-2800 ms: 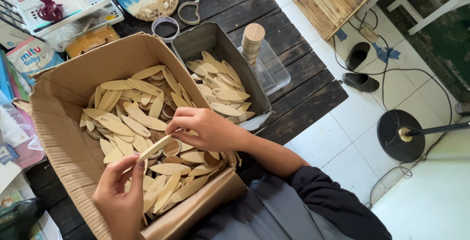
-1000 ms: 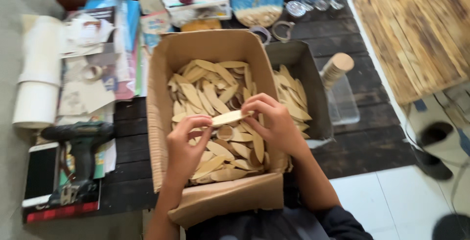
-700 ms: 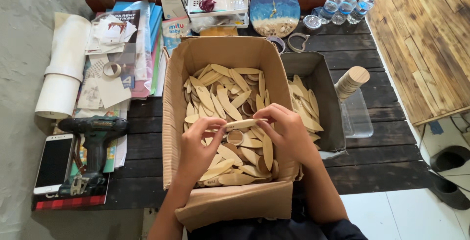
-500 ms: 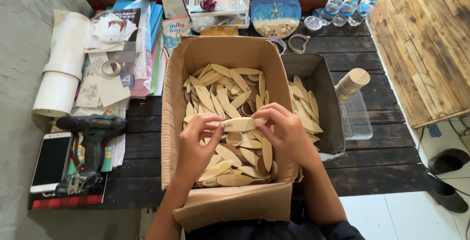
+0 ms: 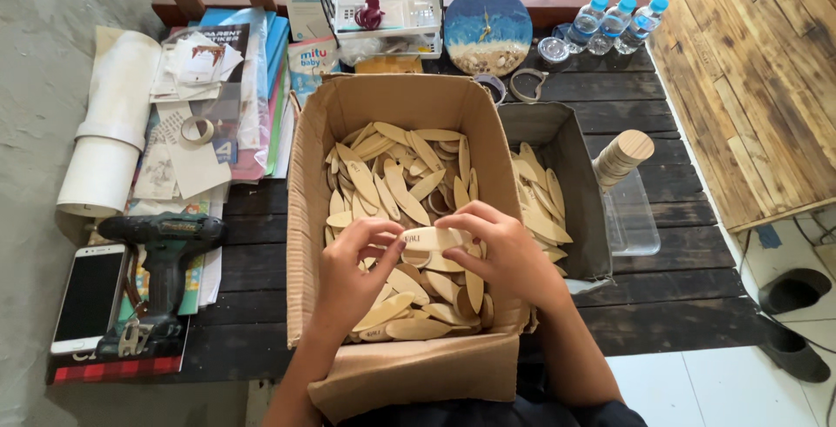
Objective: The person picks up small wooden tags from a cardboard box, inspects them by turning them over, and places them into a plastic container. The person repeats this process for multiple tags throughout the clip.
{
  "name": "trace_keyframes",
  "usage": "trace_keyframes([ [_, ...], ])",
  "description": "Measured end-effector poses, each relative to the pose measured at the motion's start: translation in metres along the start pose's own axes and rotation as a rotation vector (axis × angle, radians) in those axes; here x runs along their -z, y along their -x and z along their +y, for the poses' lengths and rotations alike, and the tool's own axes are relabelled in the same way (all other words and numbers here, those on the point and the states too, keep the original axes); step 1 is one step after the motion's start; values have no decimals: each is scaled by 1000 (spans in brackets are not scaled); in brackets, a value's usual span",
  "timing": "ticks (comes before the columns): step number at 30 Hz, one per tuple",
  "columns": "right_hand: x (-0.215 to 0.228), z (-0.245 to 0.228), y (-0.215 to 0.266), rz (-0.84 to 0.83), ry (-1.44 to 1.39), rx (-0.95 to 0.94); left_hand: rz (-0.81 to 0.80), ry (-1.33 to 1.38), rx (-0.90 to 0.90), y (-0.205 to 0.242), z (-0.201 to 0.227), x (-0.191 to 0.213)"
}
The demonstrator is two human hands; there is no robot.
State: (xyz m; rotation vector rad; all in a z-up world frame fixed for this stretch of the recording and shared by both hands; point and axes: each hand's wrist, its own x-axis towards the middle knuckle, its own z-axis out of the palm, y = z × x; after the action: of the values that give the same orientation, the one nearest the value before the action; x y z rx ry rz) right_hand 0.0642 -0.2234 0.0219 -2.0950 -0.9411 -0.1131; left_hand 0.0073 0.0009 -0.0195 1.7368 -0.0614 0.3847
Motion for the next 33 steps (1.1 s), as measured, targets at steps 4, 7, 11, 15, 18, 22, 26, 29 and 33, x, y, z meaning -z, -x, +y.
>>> trace_keyframes([
  [4,-2,5,1,-5,27,-4,-5,26,1,0,5,3],
  [7,-1,6,2,-12,25,-29,-29,42,18,-2,6,3],
  [11,-2,4,-2,10,21,3,-23,-4,2,-4,7,4],
  [15,-10,13,-2,103,10,23,41,-31,-29,-4,-6,4],
  [18,-7,30,3,351,-107,-2,81,-29,-23,-4,1,7],
  [22,26,50,13,647,-309,-129,51,-45,-32,-4,4,6],
  [26,64,77,28,556,-144,-341,11,-89,-29,-5,10,7],
  [29,73,110,35,333,116,-501,-12,-111,-16,-4,13,7],
  [33,57,173,39,-31,546,-647,-23,-129,-14,-5,15,6],
])
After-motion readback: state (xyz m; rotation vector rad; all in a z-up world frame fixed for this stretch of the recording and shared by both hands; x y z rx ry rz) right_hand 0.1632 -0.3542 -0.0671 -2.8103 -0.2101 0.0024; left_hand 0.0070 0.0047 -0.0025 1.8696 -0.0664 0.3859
